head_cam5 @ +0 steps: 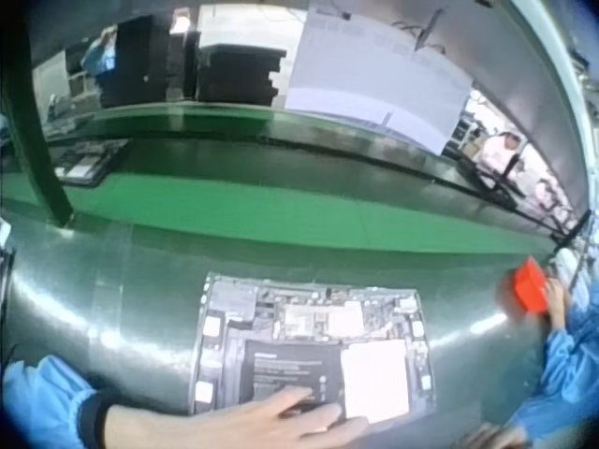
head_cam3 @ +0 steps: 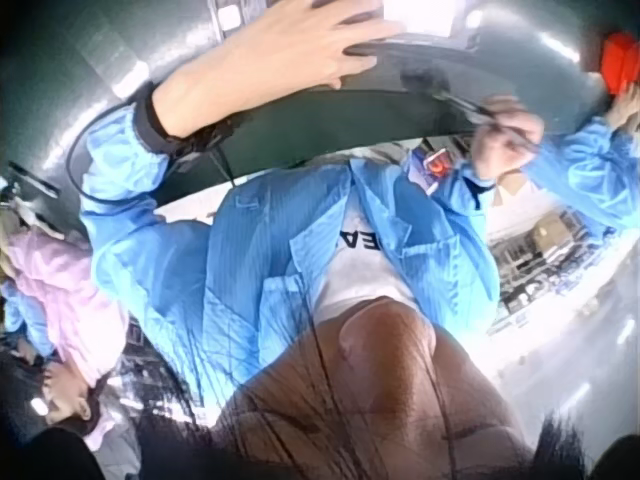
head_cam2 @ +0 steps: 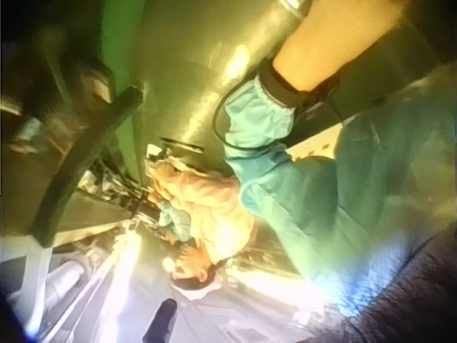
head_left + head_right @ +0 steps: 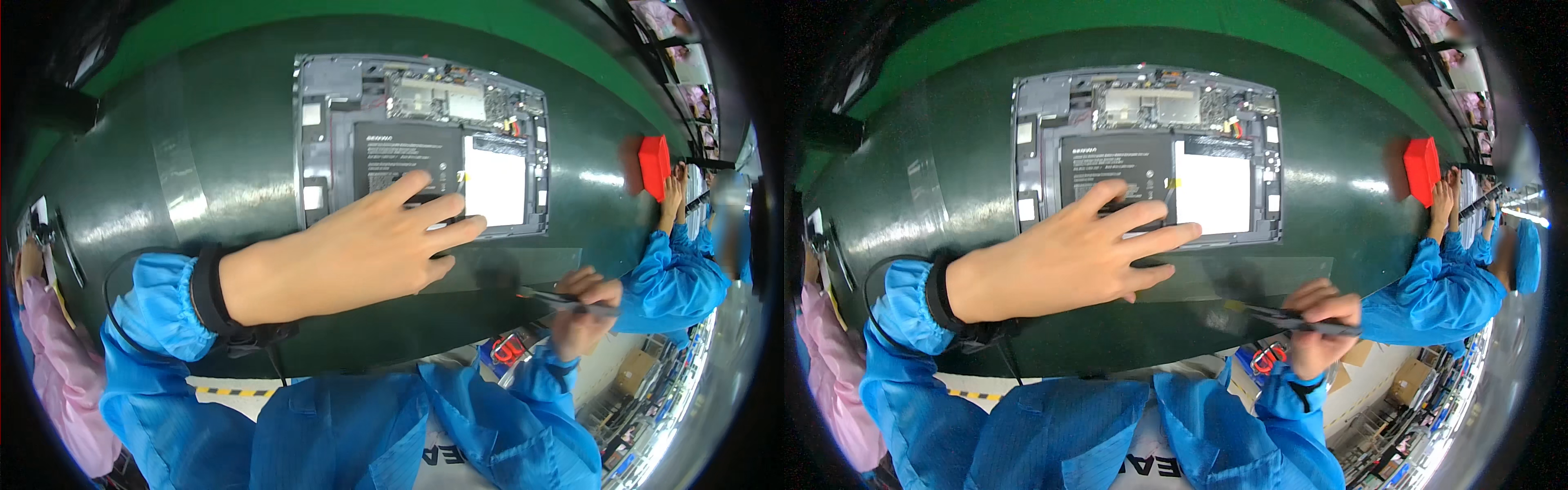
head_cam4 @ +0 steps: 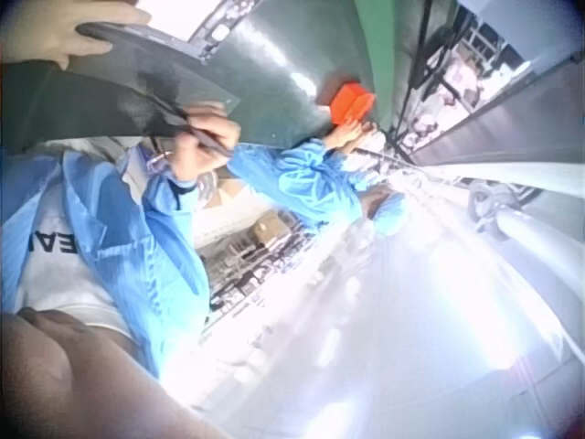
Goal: Assembling internal components and cables of a tablet device on an assembly line.
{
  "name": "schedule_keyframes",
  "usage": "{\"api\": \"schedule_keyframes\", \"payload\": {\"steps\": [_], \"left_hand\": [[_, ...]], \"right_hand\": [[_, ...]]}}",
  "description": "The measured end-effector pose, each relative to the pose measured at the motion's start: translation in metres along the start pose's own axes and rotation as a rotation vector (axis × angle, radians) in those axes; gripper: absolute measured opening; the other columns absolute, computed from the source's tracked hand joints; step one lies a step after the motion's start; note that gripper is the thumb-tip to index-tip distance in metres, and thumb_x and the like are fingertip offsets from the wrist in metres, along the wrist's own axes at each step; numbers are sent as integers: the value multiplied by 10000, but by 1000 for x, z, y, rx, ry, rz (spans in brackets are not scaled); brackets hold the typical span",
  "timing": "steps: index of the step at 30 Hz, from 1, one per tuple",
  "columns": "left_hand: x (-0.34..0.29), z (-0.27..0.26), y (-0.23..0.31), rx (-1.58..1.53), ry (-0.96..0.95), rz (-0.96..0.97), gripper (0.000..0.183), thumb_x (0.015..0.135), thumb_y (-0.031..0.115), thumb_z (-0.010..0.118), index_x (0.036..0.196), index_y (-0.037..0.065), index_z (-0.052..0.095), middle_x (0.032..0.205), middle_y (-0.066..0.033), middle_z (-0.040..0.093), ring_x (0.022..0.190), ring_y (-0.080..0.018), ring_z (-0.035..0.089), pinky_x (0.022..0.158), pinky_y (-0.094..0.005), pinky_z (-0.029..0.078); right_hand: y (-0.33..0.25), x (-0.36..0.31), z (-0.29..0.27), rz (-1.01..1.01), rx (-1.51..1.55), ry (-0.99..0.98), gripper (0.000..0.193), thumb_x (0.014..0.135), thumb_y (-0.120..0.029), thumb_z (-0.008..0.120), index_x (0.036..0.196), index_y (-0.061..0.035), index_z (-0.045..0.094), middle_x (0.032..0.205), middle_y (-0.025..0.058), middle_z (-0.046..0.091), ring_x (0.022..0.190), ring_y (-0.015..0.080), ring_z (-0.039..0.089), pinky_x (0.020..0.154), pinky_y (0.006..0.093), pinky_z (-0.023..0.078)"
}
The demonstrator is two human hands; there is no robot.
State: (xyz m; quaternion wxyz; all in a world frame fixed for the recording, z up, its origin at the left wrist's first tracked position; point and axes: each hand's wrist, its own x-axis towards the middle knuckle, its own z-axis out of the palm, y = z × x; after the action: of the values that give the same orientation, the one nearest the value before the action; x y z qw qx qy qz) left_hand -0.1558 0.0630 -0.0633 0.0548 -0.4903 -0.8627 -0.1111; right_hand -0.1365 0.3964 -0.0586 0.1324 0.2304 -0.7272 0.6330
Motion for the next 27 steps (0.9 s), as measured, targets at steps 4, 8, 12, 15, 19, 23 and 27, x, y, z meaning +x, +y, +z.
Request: {"api": "schedule_keyframes", "payload": {"steps": [4,8,12,15,19,23,27], "left_hand": [[-1,-3,5,-22,14,1,396,825,367,769,1158,153,748,1564,-62,470,1300,-267,472,1076,-470,395],[14,-18,3,-145,24,15,328,849,313,748,1108,112,737,1416,-100,568,1237,-273,515,1026,-433,429],[22,-18,24,-19,-2,95,218,828,225,702,989,79,705,1033,-23,608,960,-174,566,802,-304,439],[29,-11,33,20,-49,204,260,781,190,664,1006,68,703,954,11,579,869,-132,556,704,-250,415],[38,12,38,94,-16,148,442,823,214,673,1233,51,689,921,16,542,853,-131,545,714,-254,433],[44,23,43,103,41,82,550,869,305,701,1351,49,633,951,5,532,863,-143,539,712,-265,442],[47,30,49,30,4,-1,681,868,447,727,1423,80,586,992,-13,527,893,-156,535,716,-262,468]], "right_hand": [[-4,43,-35,131,174,-69,369,948,-342,786,1018,-58,560,893,117,588,728,182,578,589,285,502],[-4,54,-41,246,142,-32,302,964,-248,764,1055,-24,583,906,126,625,753,184,630,637,291,528],[1,13,-19,482,216,-7,128,925,-32,735,999,37,656,925,159,719,800,200,719,737,324,590],[7,-14,-16,653,167,48,140,915,28,745,1040,58,690,942,131,733,857,184,734,798,318,601],[7,-16,-8,632,53,85,135,920,49,736,1047,70,695,972,129,737,870,180,732,830,293,583],[13,-19,-8,609,33,74,141,920,48,737,1053,71,695,982,133,740,877,179,734,824,287,578],[11,-21,-7,609,14,90,140,910,50,741,1044,63,705,961,130,748,869,176,732,811,284,569]]}}
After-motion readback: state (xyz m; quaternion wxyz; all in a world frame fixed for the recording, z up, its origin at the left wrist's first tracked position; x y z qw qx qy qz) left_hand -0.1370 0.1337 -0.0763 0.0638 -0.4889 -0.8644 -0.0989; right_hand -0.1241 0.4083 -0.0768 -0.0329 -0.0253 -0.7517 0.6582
